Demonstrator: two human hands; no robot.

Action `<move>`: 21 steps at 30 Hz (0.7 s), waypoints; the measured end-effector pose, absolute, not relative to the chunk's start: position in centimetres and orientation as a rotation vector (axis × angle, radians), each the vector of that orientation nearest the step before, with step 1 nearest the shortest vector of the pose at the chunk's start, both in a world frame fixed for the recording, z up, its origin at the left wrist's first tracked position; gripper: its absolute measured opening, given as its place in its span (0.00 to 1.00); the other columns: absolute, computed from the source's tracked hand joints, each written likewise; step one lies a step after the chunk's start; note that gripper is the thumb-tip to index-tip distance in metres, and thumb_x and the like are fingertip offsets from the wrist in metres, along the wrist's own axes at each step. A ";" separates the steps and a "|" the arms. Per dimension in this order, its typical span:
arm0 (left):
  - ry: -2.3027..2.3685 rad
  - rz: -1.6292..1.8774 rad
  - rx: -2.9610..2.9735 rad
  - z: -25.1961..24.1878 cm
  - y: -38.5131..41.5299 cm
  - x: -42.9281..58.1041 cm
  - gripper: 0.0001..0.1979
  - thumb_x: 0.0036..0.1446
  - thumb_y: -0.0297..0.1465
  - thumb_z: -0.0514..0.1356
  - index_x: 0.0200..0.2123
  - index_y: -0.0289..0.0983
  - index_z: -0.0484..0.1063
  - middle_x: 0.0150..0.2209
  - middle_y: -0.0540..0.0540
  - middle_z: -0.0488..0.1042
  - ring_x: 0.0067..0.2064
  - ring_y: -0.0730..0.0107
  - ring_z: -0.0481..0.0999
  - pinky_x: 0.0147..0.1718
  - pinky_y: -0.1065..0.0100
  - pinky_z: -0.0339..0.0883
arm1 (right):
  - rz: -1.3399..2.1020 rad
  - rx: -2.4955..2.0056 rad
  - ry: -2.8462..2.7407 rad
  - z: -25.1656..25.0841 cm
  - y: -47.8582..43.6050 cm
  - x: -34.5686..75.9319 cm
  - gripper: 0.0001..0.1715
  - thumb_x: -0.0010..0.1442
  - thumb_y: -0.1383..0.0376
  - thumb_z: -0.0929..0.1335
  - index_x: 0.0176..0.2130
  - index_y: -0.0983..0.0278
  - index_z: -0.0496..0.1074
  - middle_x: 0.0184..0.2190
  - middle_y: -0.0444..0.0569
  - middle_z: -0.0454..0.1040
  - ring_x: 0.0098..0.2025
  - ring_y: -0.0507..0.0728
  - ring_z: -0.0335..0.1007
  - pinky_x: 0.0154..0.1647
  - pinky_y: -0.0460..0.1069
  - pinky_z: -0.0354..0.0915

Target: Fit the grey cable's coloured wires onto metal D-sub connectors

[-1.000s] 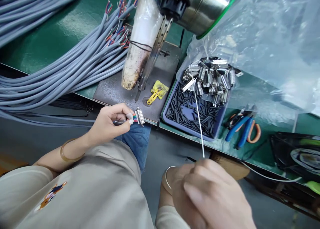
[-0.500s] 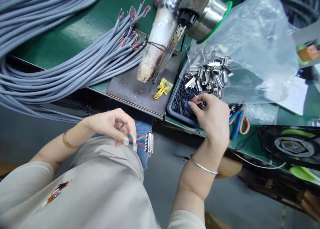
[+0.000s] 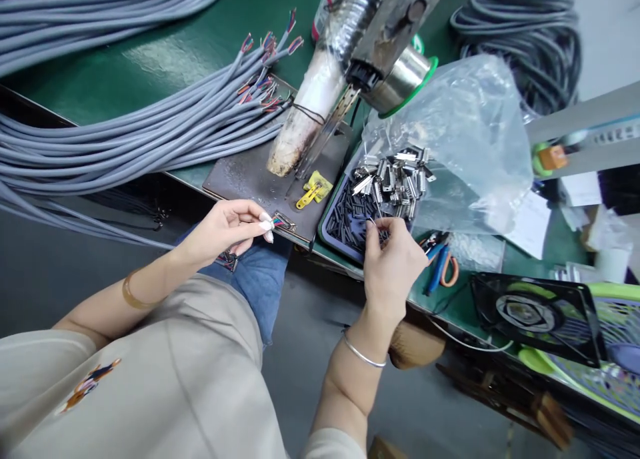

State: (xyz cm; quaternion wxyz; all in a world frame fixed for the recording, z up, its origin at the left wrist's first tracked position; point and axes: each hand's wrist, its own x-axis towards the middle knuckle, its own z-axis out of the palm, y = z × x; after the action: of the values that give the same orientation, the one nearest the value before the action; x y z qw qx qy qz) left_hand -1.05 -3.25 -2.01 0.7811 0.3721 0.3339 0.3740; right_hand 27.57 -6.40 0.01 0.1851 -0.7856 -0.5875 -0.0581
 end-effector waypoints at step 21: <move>0.783 0.804 1.077 0.1 -4.2 -0.3 0.06 0.52 0.28 0.67 0.33 0.30 0.79 0.21 0.53 0.71 0.19 0.84 0.61 0.17 0.78 0.56 | 0.490 -1.539 -1.415 1.1 -9.4 16.5 0.10 0.67 0.60 0.70 0.34 0.62 0.76 0.31 0.43 0.74 0.27 0.48 0.64 0.24 0.47 0.55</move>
State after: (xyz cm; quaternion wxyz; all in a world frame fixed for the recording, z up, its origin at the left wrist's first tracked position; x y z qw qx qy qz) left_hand -0.31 -4.17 0.08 0.7126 0.4856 0.3532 0.3629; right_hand 16.51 -9.39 1.08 0.4769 -0.6299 -0.5793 0.2005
